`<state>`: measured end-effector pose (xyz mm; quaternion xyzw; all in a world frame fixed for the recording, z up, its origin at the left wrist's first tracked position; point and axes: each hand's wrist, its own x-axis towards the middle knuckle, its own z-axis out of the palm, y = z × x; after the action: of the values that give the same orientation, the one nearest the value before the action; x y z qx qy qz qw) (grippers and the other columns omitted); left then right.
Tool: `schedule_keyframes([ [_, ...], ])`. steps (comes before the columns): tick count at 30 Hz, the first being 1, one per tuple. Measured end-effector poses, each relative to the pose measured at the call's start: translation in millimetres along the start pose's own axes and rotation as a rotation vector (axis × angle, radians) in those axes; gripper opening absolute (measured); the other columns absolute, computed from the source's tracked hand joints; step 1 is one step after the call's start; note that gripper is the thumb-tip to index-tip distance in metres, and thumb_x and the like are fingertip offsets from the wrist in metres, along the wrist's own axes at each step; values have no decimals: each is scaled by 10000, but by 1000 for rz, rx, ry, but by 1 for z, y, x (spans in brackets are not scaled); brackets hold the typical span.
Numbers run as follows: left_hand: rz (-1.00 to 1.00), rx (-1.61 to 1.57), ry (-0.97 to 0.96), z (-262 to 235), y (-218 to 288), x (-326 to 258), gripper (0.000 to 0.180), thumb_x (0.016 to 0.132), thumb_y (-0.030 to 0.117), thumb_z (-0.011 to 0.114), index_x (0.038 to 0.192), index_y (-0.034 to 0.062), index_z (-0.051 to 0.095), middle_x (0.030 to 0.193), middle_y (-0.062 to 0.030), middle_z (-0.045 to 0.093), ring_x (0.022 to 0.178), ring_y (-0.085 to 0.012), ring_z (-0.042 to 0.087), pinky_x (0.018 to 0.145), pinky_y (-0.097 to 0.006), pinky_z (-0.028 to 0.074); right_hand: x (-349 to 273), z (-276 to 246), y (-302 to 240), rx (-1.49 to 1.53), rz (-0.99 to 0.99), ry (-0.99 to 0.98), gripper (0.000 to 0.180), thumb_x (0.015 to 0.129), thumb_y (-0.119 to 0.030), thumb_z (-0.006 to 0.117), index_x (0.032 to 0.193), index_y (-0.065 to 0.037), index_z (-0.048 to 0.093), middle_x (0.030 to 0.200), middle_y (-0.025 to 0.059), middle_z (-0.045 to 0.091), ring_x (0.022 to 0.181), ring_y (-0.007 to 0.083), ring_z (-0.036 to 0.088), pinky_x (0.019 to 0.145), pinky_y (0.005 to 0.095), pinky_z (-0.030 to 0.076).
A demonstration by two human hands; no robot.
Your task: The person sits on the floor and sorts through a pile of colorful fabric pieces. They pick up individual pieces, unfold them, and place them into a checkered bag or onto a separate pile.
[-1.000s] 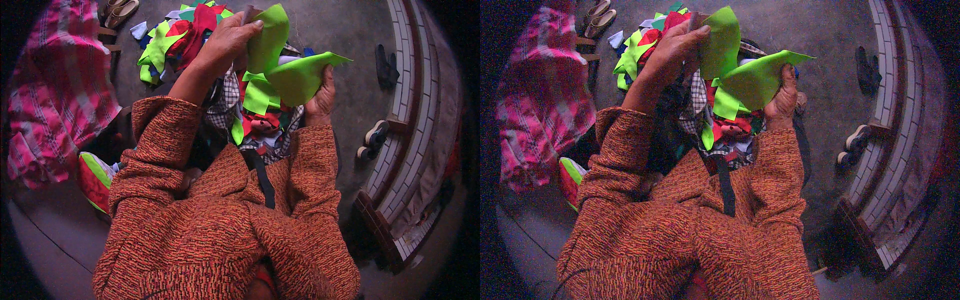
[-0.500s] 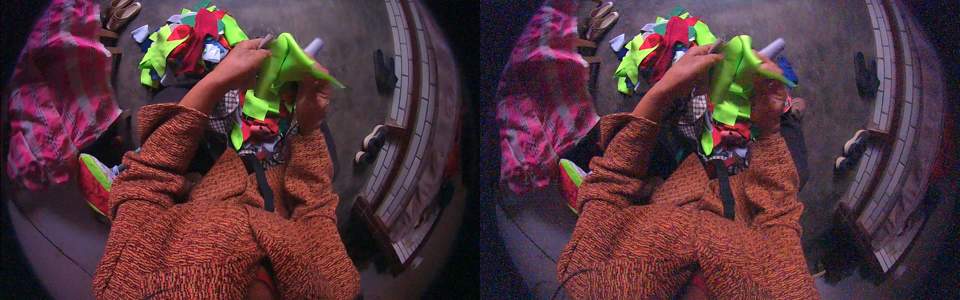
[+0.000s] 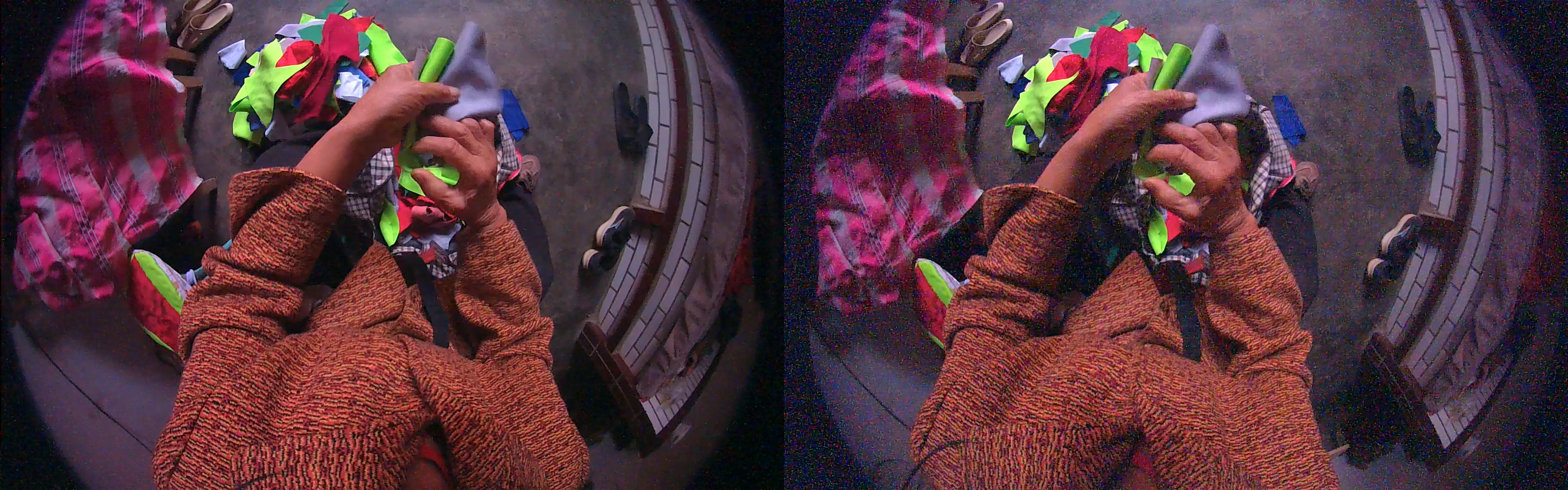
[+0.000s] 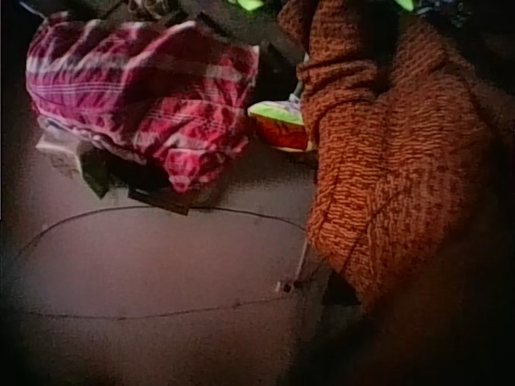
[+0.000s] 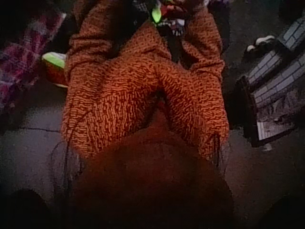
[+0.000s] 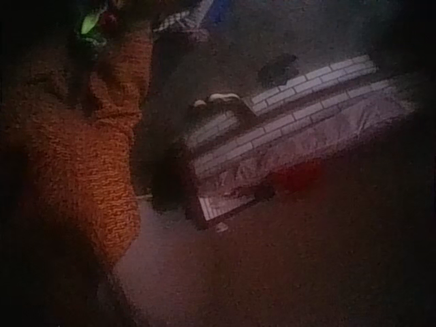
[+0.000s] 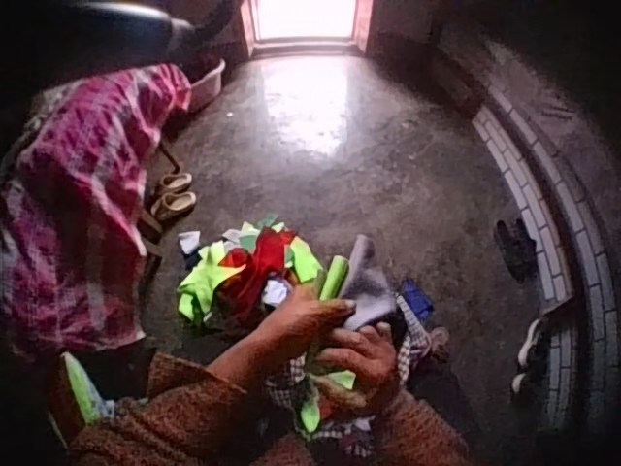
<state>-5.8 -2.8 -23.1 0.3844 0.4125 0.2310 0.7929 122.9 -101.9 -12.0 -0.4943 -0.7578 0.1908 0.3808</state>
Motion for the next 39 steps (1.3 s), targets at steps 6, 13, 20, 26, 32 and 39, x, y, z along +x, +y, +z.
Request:
schedule_keyframes([
  [6,399,238,313,-15,9,8,278,787,85,599,1052,5,567,873,-80,638,677,-163,615,614,-304,506,-6,5,30,474,349,415,106,785,-61,598,882,-23,618,1025,119,612,992,219,567,903,341,429],
  [13,485,178,437,-3,33,-7,265,774,20,507,1036,8,545,859,-41,590,756,-128,541,686,-284,458,-18,22,65,613,779,519,122,868,-113,585,932,-13,609,875,57,635,746,126,609,686,238,499],
  [20,524,48,370,-12,34,1,254,781,14,511,1033,4,545,879,-41,598,759,-134,551,685,-281,462,-58,67,124,400,880,235,221,793,-121,631,1008,-70,612,877,60,631,783,166,612,710,289,481],
  [26,534,57,429,-13,42,-4,239,780,27,531,1015,-5,559,840,-34,601,716,-126,544,665,-274,460,-88,126,142,-184,740,-136,467,739,-99,601,1191,-115,488,1159,160,520,999,365,551,837,445,453],
  [32,490,-74,367,-12,46,-5,229,772,35,531,992,-17,563,836,-37,604,712,-126,548,657,-284,459,-107,142,163,-321,724,-403,495,739,-46,574,1214,-106,448,1115,171,540,1024,372,530,832,452,457],
  [39,483,202,489,-13,48,-10,195,764,64,544,936,-18,580,766,-41,599,677,-135,544,608,-293,450,-76,76,133,-377,731,-636,229,745,-176,626,971,-150,648,890,162,651,845,358,619,744,461,494],
])
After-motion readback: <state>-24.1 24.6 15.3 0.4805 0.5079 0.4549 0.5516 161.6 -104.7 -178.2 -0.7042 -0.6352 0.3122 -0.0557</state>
